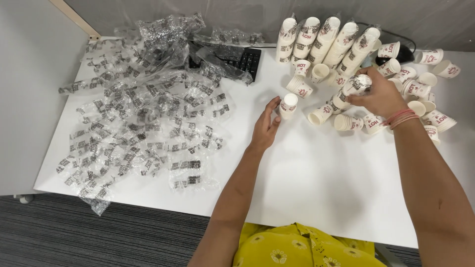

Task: Stacking small paper cups and inserting them into plastic sleeves.

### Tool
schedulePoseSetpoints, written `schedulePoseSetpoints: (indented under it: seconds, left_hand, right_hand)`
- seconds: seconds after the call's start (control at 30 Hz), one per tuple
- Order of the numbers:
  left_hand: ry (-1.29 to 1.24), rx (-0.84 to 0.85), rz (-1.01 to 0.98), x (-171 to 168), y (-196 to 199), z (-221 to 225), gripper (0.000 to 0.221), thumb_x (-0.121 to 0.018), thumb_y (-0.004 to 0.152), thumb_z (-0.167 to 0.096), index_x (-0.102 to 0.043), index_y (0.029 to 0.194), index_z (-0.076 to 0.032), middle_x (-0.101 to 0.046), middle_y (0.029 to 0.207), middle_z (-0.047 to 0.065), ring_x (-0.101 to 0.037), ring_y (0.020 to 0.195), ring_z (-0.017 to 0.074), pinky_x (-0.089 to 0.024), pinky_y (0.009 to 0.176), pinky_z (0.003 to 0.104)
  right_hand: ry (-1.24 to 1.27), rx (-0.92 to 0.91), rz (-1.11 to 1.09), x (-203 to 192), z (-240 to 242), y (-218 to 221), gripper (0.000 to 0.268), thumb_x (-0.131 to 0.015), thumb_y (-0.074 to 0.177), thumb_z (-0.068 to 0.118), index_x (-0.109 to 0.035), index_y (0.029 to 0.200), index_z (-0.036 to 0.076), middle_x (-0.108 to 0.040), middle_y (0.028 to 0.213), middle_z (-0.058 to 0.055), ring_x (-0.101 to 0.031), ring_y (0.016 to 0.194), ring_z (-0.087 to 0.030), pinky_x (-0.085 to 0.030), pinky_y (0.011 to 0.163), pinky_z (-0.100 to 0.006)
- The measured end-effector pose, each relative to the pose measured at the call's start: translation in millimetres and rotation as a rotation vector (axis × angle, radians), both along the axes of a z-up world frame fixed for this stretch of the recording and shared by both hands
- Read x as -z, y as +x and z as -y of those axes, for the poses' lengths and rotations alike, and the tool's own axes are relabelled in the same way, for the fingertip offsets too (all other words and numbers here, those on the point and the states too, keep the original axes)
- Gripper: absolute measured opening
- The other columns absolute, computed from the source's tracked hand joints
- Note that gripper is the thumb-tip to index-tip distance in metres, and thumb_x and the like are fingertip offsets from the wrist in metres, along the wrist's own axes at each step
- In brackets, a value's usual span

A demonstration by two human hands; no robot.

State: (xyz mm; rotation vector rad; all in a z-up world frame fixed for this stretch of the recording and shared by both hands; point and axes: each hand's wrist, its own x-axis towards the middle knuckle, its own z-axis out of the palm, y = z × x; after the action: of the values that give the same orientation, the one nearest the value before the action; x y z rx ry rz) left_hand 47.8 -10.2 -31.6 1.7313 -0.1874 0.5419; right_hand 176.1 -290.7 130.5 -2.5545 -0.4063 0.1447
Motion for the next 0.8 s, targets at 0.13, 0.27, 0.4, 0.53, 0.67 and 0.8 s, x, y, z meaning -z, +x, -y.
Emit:
schedulePoseSetpoints:
  seconds: [0.13, 0.27, 0.4, 0.53, 0.67, 0.8]
  left_hand:
    - [0.116, -0.048, -0.033, -11, -1, 6, 0.082, -0.06, 0.098, -0.055, -0.033, 0.159, -0.006, -0.05, 0.155, 0.019, -0.049, 0.144, 0.0338, -0.04, 0.119, 0.043]
    - [0.258, -0.123, -0.098, -14, 0, 9, 0.092, -0.079, 0.086, -0.043, -0.032, 0.156, -0.005, -0.05, 0.153, 0.019, -0.051, 0.138, 0.0354, -0.044, 0.113, 0.044]
    - [0.248, -0.164, -0.089, -5, 5, 11, 0.085, -0.079, 0.088, -0.035, -0.035, 0.156, -0.006, -0.053, 0.149, 0.017, -0.053, 0.136, 0.0345, -0.045, 0.113, 0.044]
    - [0.214, -0.218, -0.126, -11, 1, 10, 0.071, -0.074, 0.093, -0.027, -0.042, 0.153, -0.007, -0.056, 0.147, 0.016, -0.056, 0.135, 0.0333, -0.048, 0.112, 0.043]
    - [0.147, -0.363, -0.065, -17, -2, 9, 0.067, -0.076, 0.089, -0.015, -0.045, 0.147, -0.004, -0.058, 0.139, 0.018, -0.057, 0.129, 0.0356, -0.049, 0.108, 0.045]
    - [0.076, -0.524, -0.033, -9, 0, 5, 0.06, -0.074, 0.09, -0.008, -0.047, 0.143, -0.002, -0.06, 0.135, 0.02, -0.059, 0.127, 0.0361, -0.049, 0.106, 0.045]
  right_hand:
    - [0.037, -0.125, 0.165, 14, -7, 4, 0.078, -0.09, 0.076, 0.029, -0.055, 0.141, 0.003, -0.072, 0.102, -0.022, -0.07, 0.091, -0.029, -0.054, 0.081, -0.042]
    - [0.044, -0.081, 0.043, 0, -34, -18, 0.075, -0.086, 0.077, 0.027, -0.055, 0.143, 0.007, -0.071, 0.097, -0.023, -0.069, 0.084, -0.031, -0.054, 0.076, -0.043]
    - [0.057, -0.241, 0.045, 7, -55, -24, 0.067, -0.086, 0.077, 0.023, -0.057, 0.135, 0.008, -0.073, 0.097, -0.017, -0.071, 0.09, -0.026, -0.054, 0.082, -0.039]
    - [0.188, -0.383, 0.021, 10, -82, -29, 0.059, -0.083, 0.077, 0.02, -0.057, 0.129, 0.009, -0.075, 0.102, -0.012, -0.071, 0.094, -0.022, -0.055, 0.085, -0.037]
    - [0.238, -0.525, 0.039, 16, -109, -24, 0.059, -0.082, 0.078, 0.017, -0.055, 0.13, 0.009, -0.073, 0.107, -0.012, -0.071, 0.099, -0.022, -0.054, 0.088, -0.037]
    - [0.22, -0.533, -0.006, 11, -144, -17, 0.058, -0.079, 0.079, 0.018, -0.055, 0.131, 0.012, -0.072, 0.109, -0.011, -0.071, 0.102, -0.024, -0.055, 0.091, -0.038]
